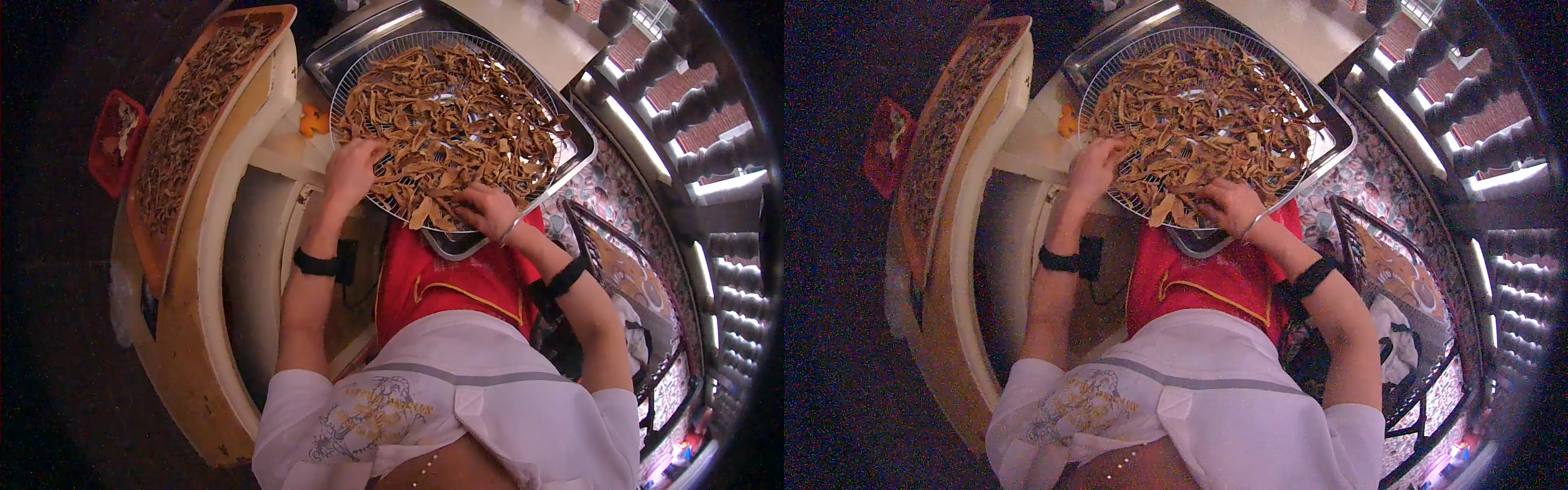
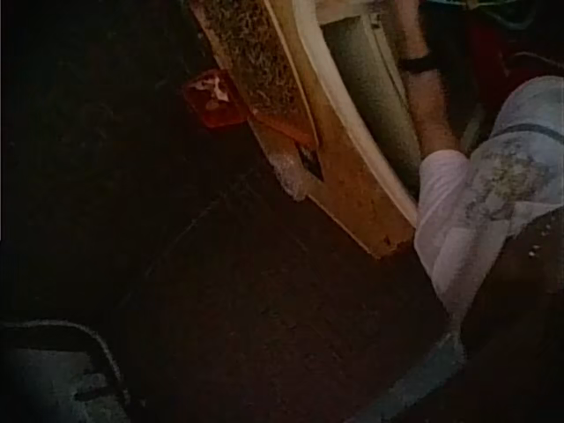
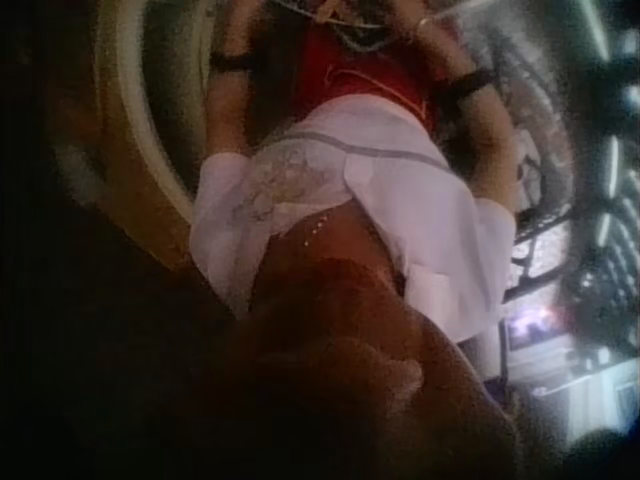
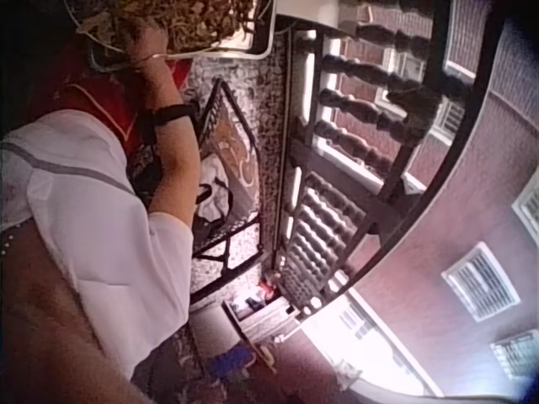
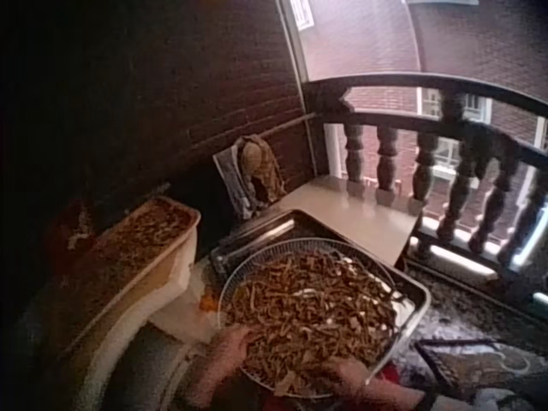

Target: The person repeatedly picks up dried fish pieces from a wire mesh tray, separates or breaks them by hand, and places them back onto the tray. The hands work continuously over the tray, handling the pieces one at a time.

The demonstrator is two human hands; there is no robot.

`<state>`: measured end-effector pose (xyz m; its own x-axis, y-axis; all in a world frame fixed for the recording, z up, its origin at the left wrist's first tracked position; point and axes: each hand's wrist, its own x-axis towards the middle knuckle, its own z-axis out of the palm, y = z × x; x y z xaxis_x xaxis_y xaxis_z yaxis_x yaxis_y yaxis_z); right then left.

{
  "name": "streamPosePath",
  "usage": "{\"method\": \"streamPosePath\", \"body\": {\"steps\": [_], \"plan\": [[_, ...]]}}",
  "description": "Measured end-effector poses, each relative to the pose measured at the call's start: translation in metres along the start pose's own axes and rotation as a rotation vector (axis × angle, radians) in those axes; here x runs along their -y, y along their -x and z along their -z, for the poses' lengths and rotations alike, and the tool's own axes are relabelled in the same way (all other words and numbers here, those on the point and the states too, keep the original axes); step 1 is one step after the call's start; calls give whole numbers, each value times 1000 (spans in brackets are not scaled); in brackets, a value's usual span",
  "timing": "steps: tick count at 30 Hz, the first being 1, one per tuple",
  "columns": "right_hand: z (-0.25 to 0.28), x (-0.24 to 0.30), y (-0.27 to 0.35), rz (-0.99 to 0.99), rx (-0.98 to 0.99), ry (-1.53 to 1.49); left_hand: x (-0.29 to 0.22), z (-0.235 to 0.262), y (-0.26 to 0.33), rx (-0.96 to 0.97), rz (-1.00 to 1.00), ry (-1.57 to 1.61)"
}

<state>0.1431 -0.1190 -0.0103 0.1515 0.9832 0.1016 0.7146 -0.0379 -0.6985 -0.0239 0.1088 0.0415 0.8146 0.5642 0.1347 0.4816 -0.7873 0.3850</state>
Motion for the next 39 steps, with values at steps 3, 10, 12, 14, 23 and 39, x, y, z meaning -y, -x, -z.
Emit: {"method": "streamPosePath", "body": {"steps": [3,10,12,14,23,39], "plan": [[-1,-1,0,-8,2,-16,-2,1,1,83,-5,-43],[3,3,-1,-17,12,-32,-9,2,5,-21,-20,-81],[2,2,0,-16,11,-30,-4,0,4,-5,3,-72],[2,1,0,-12,8,-23,-3,-1,3,-18,17,-57],[2,2,0,1,-4,-5,-10,-14,1,-1,-88,-217],[-1,4,1,-17,-92,15,-19,0,7,48,-71,-152]]}}
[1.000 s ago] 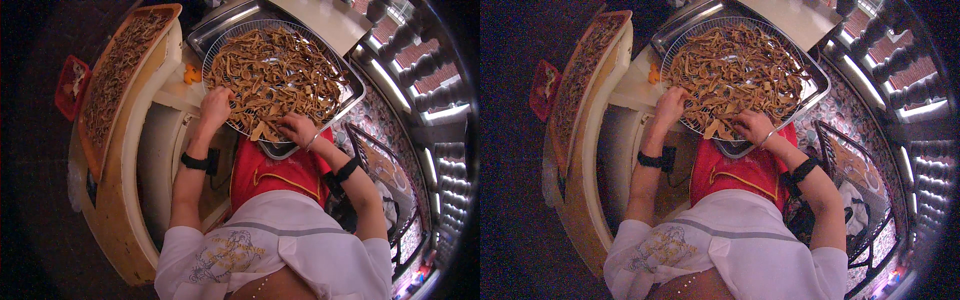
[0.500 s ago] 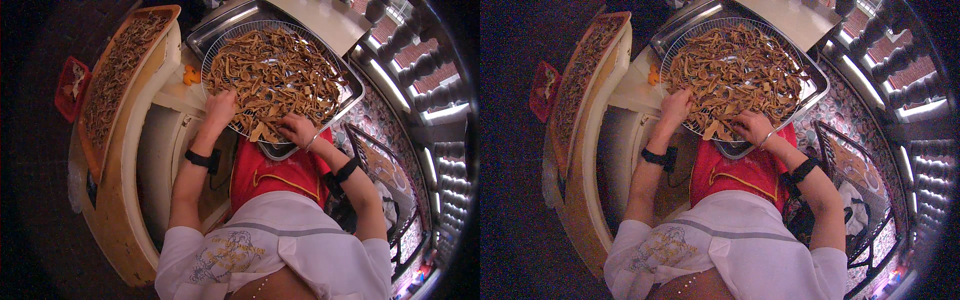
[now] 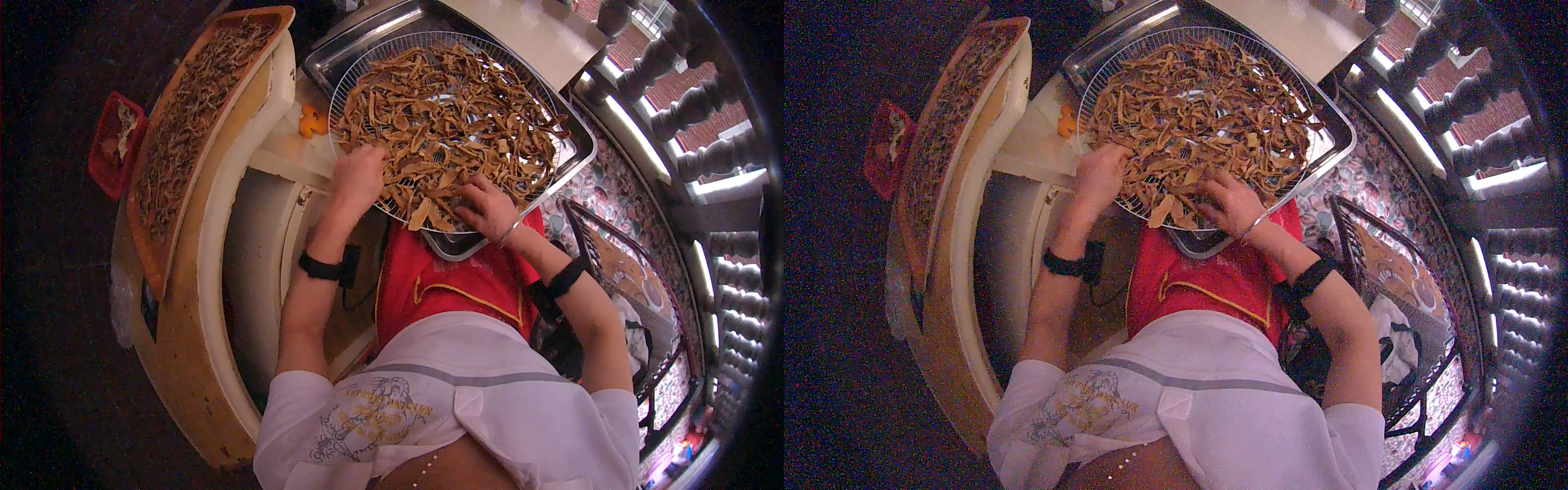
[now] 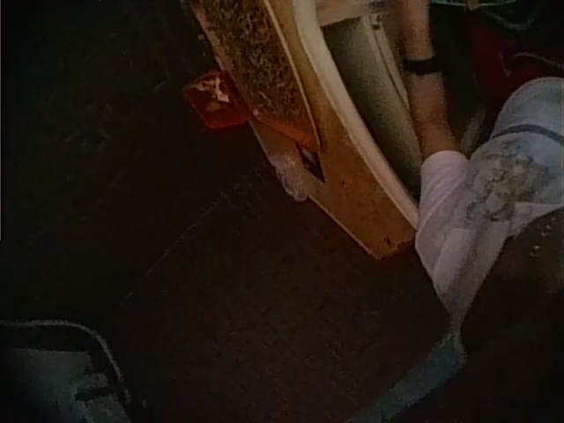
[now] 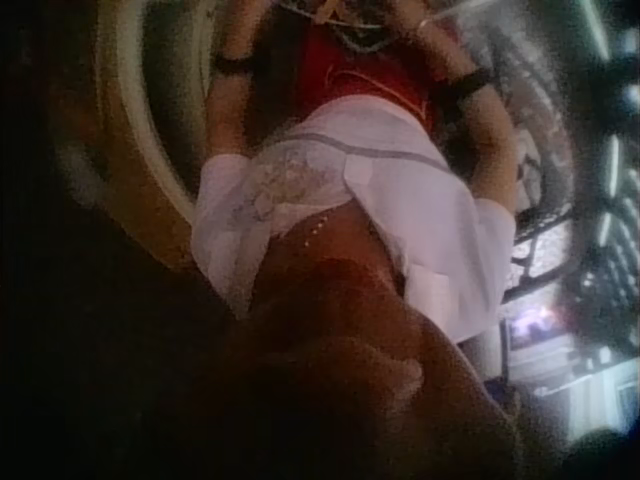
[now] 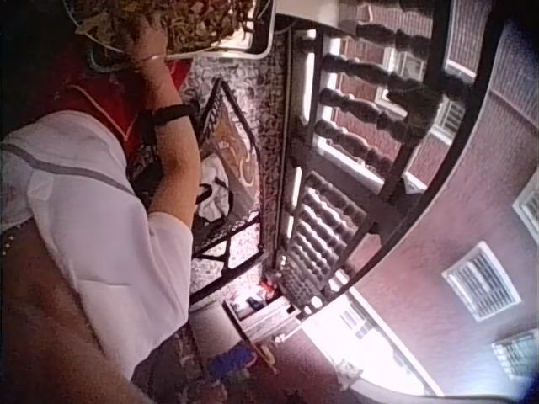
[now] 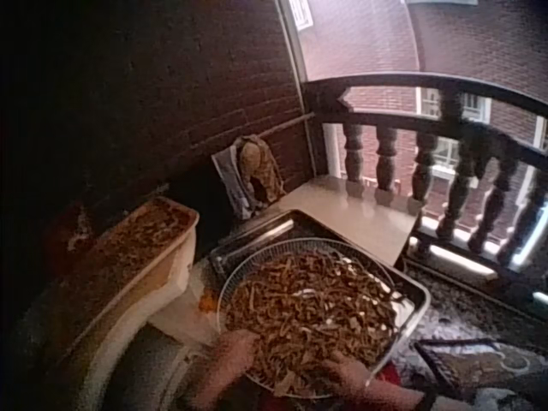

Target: The person repeatedly picks up dried fish pieces from a wire mesh tray, separates or breaks them by hand, and places them back onto the tray. The hands work continuously over the tray, handling the pieces one at a time.

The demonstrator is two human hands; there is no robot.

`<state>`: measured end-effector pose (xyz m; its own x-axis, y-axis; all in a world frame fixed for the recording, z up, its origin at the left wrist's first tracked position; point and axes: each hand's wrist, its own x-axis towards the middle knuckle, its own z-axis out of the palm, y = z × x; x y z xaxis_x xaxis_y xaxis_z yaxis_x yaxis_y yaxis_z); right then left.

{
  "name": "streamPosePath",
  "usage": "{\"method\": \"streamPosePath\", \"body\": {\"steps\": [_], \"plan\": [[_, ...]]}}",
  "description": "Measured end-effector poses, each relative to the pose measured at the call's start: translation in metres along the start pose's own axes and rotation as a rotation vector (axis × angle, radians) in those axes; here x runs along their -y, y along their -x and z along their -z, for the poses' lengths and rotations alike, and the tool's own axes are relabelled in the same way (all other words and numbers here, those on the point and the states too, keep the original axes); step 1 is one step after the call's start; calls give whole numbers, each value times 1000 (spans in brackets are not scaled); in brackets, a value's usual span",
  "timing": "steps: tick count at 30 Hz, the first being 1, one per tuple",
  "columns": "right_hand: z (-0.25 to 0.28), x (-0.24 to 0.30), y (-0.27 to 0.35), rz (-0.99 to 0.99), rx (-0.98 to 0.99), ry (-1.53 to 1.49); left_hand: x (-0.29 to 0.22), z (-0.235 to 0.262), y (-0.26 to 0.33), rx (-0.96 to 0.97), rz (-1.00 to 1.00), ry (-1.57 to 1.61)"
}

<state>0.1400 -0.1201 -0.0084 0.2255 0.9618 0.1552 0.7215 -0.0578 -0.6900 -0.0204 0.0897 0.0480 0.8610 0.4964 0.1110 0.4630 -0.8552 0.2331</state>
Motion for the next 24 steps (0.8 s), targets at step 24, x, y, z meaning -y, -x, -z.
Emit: {"method": "streamPosePath", "body": {"steps": [24], "plan": [[-8,-11,-2,56,16,36,-24,-46,-7,42,-126,-32]]}}
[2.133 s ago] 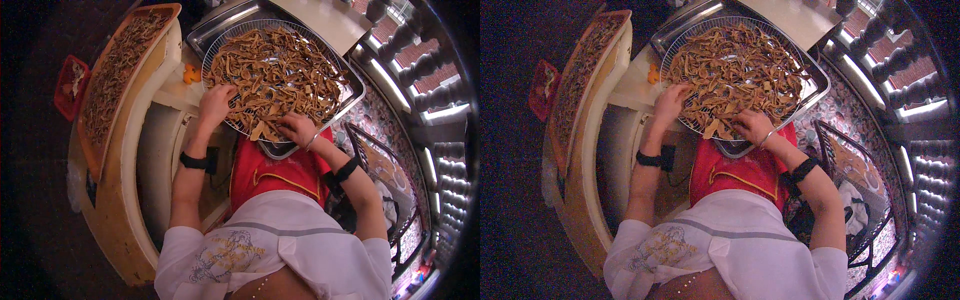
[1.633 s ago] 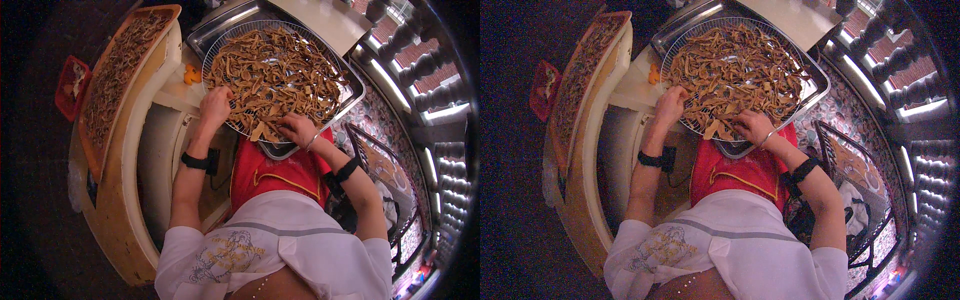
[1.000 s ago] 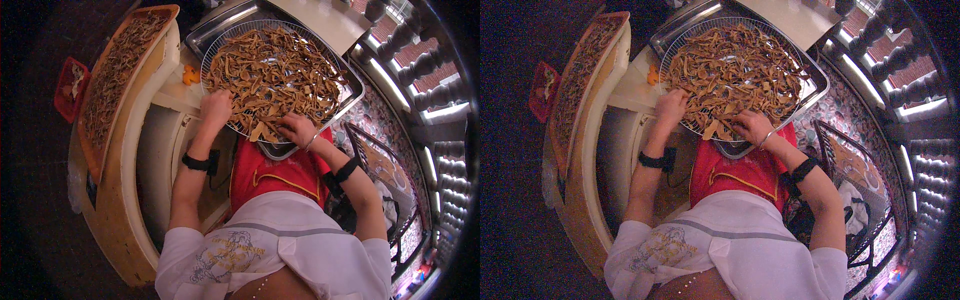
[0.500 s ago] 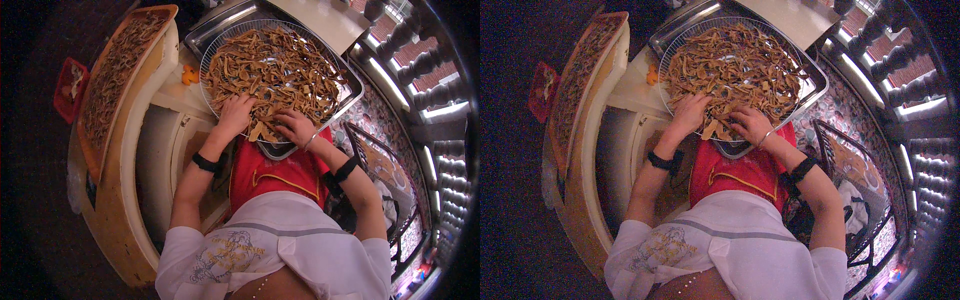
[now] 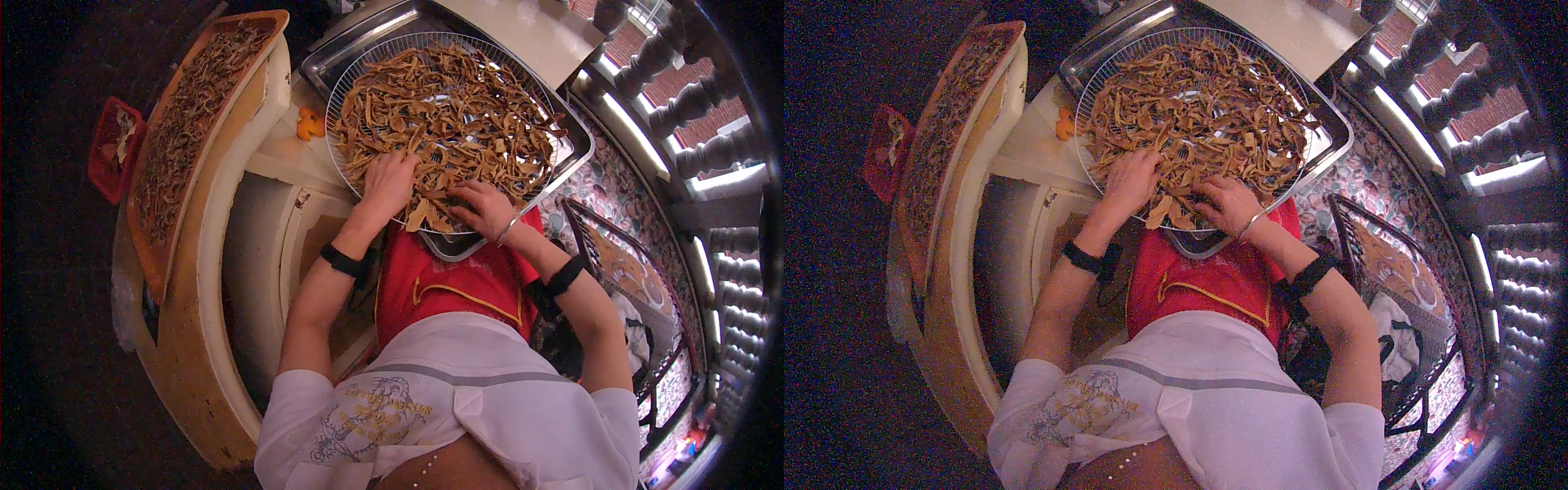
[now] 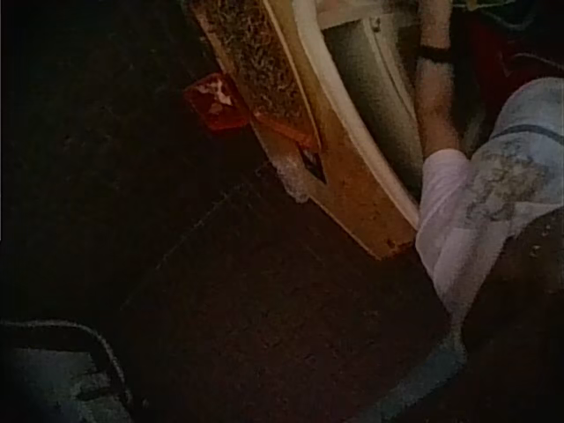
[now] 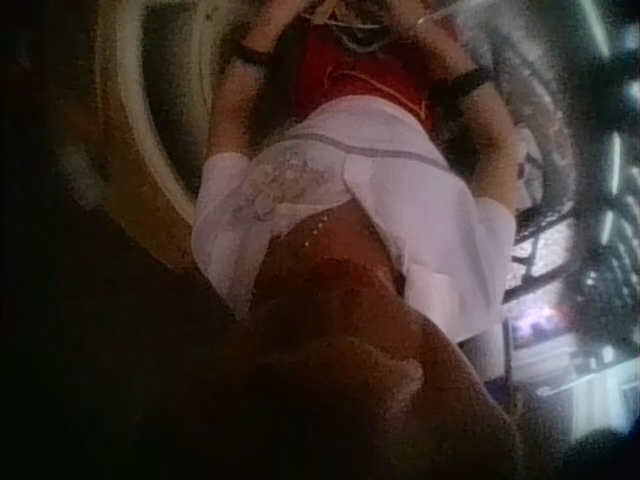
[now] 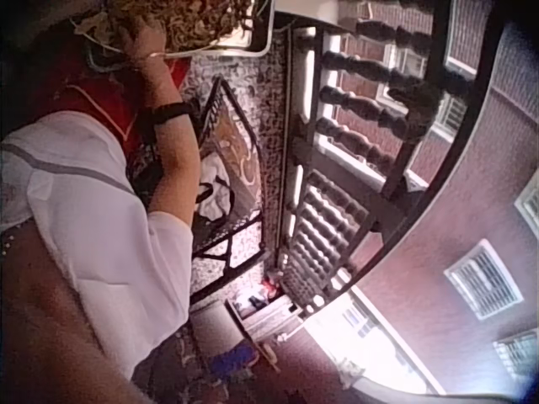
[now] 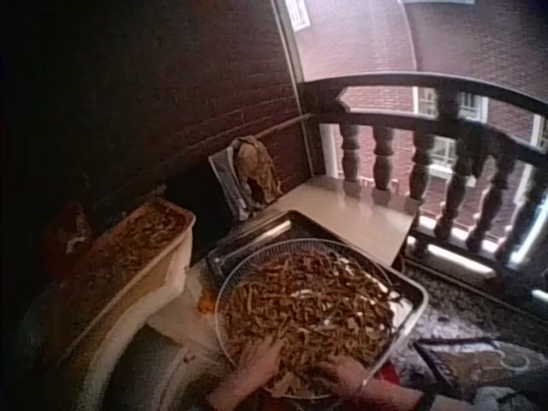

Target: The person repeatedly picks up dried fish pieces from a wire mesh tray, separates or breaks them by hand, and places them back onto the tray. The hands work continuously over the tray, handling the pieces one at a time.

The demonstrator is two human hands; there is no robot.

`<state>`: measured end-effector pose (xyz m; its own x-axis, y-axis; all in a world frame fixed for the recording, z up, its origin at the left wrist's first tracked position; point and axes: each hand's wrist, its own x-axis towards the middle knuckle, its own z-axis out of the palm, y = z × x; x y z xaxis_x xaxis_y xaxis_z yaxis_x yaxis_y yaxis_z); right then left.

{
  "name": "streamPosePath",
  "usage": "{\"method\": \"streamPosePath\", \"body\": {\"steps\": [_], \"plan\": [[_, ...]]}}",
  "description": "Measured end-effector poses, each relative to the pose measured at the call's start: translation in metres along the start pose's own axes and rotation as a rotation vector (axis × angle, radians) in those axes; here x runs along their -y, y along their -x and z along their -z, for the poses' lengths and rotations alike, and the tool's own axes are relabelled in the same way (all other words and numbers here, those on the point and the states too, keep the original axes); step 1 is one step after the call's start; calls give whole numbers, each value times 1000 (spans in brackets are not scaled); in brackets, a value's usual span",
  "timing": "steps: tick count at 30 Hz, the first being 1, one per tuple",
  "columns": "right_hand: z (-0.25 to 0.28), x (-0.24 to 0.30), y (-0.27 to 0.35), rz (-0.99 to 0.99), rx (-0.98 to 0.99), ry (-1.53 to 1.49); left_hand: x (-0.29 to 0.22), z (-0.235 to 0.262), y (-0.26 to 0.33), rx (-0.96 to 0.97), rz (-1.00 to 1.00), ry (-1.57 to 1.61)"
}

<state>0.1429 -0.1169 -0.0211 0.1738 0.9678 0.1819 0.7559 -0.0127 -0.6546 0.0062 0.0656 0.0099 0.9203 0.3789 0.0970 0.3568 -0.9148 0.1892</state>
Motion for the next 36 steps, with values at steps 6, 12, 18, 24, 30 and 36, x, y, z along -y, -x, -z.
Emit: {"method": "streamPosePath", "body": {"steps": [6,12,18,24,30,36], "plan": [[3,4,0,-10,10,-6,8,1,-3,-67,68,258],[3,3,0,-36,38,-21,6,6,0,-92,265,653],[5,6,0,-86,3,-93,6,7,3,-103,130,584],[11,15,-1,-197,27,-200,10,7,3,52,91,640],[5,4,0,-65,-32,-219,7,13,-1,235,53,732],[15,7,-2,-61,138,-207,5,18,0,385,87,825]]}}
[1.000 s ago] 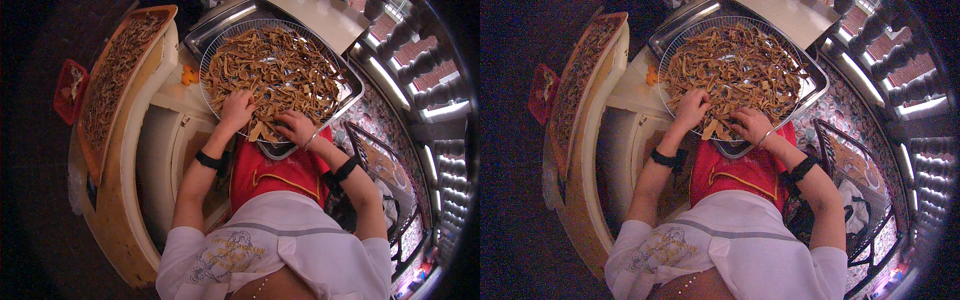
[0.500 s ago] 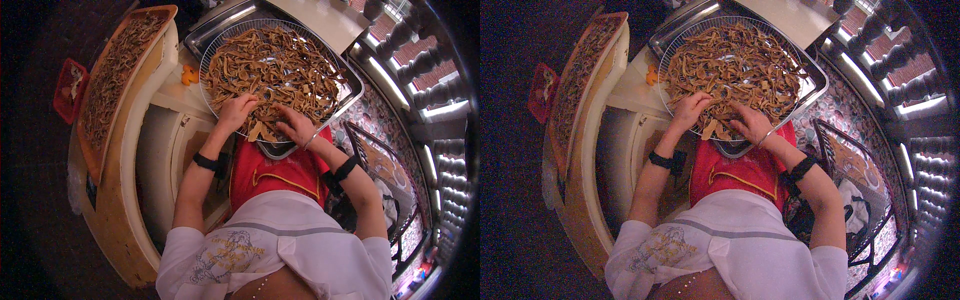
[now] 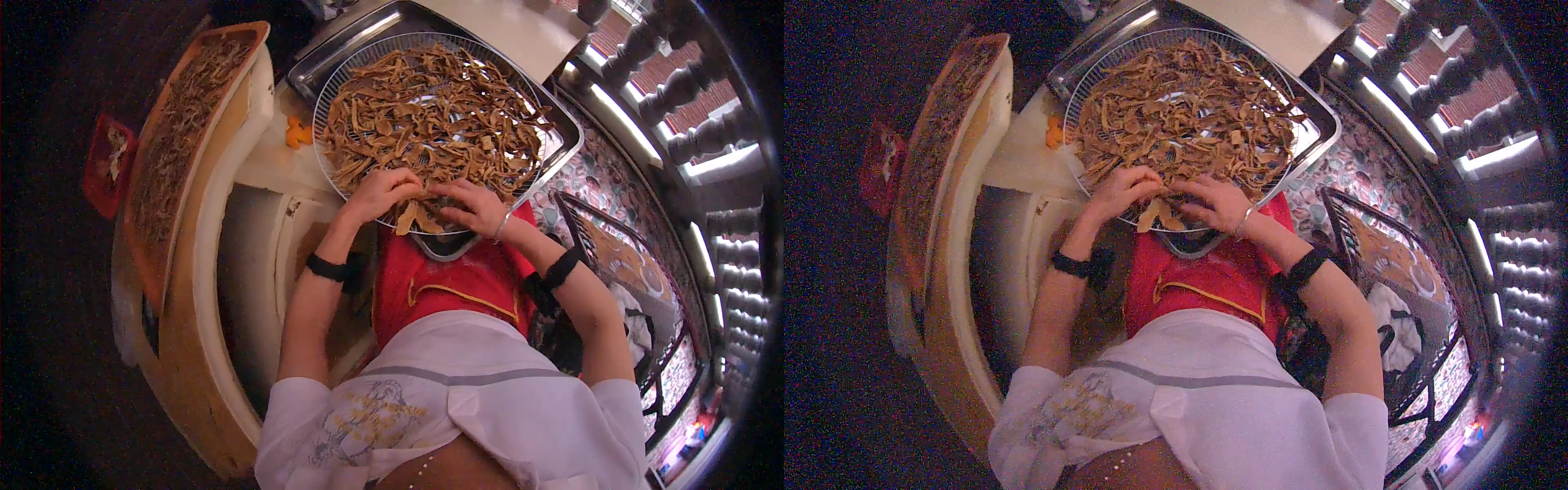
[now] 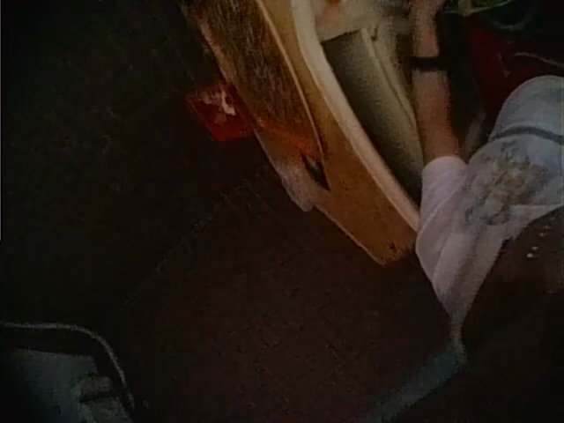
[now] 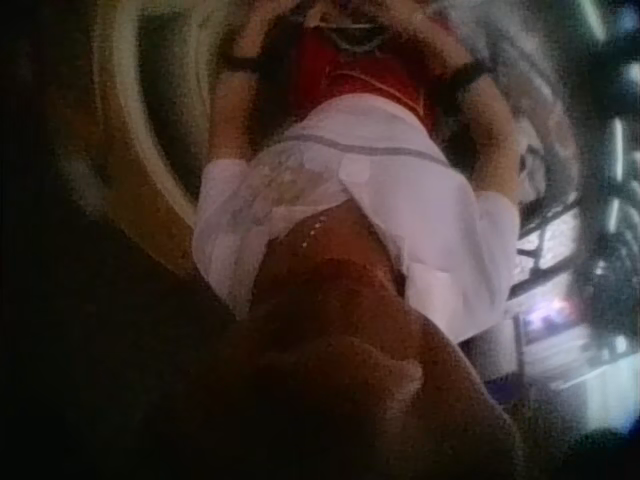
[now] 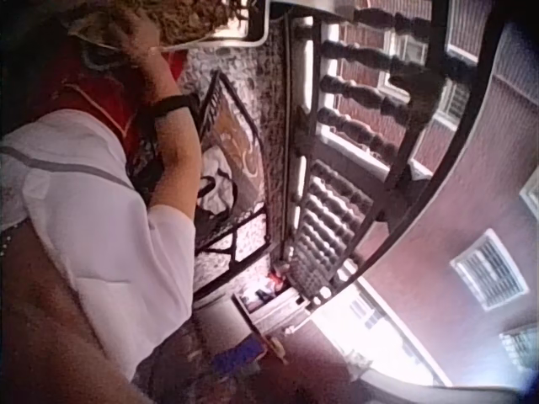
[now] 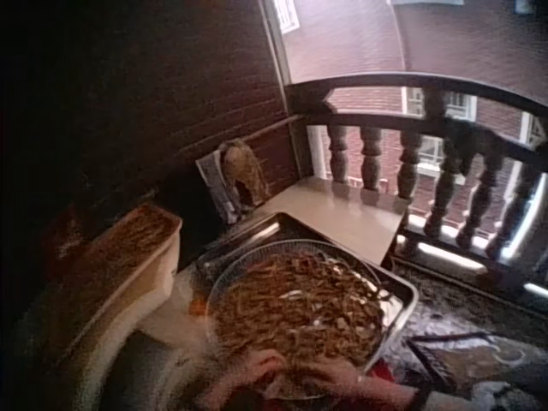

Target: The person repeatedly picks up dried fish pieces from a wire mesh tray, separates or breaks them by hand, and places them back onto the tray. The hands work continuously over the tray, handling the pieces one at a time.

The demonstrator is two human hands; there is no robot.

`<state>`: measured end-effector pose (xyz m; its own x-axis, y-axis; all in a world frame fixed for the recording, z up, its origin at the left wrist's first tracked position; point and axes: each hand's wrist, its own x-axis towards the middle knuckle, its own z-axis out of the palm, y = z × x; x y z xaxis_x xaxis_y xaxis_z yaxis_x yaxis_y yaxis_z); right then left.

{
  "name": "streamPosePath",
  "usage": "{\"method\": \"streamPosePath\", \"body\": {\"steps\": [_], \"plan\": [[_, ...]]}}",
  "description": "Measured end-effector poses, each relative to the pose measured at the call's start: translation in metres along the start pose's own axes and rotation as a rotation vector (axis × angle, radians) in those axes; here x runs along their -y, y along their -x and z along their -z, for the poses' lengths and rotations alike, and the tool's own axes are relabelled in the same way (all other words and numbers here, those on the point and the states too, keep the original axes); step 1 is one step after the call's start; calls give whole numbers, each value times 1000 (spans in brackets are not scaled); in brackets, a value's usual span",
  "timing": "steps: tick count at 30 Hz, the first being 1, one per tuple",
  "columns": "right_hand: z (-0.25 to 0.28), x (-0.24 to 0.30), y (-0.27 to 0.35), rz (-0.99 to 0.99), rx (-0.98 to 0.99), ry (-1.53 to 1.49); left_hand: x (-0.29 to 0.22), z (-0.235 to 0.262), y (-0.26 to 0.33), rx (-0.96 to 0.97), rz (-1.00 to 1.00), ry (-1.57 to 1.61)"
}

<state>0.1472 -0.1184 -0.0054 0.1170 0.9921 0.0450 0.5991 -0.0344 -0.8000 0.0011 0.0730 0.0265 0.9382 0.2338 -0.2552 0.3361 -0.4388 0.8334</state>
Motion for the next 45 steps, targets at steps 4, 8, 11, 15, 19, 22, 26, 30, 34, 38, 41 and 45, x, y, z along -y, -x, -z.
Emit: {"method": "streamPosePath", "body": {"steps": [4,8,11,15,19,22,26,30,34,38,41,45], "plan": [[-3,-8,0,81,-45,-50,-4,-1,1,8,-58,-30],[-1,-8,0,59,-1,-39,2,-1,0,-39,-203,-17],[2,-3,0,50,22,-88,6,0,-1,-32,-289,-39],[0,-6,-1,94,-16,-96,4,-2,-3,-48,-349,-127],[-4,-13,-1,67,-25,-79,-4,-7,-3,-153,-415,-341],[-4,-12,0,53,-64,-114,-18,-14,2,-242,-420,-408],[-4,-10,1,-3,-95,-196,-13,-23,-1,-319,-485,-415],[-4,-7,0,-16,-105,-118,-10,-26,1,-300,-513,-455],[-15,-21,-3,4,-215,-193,-13,-27,1,-330,-482,-465],[-13,-21,-3,-176,-156,-462,-6,-27,-1,-338,-405,-378],[-11,-16,-3,-157,-160,-463,-4,-28,0,-335,-390,-340],[-12,-15,-5,-97,-182,-456,-5,-29,-1,-295,-324,-285]]}}
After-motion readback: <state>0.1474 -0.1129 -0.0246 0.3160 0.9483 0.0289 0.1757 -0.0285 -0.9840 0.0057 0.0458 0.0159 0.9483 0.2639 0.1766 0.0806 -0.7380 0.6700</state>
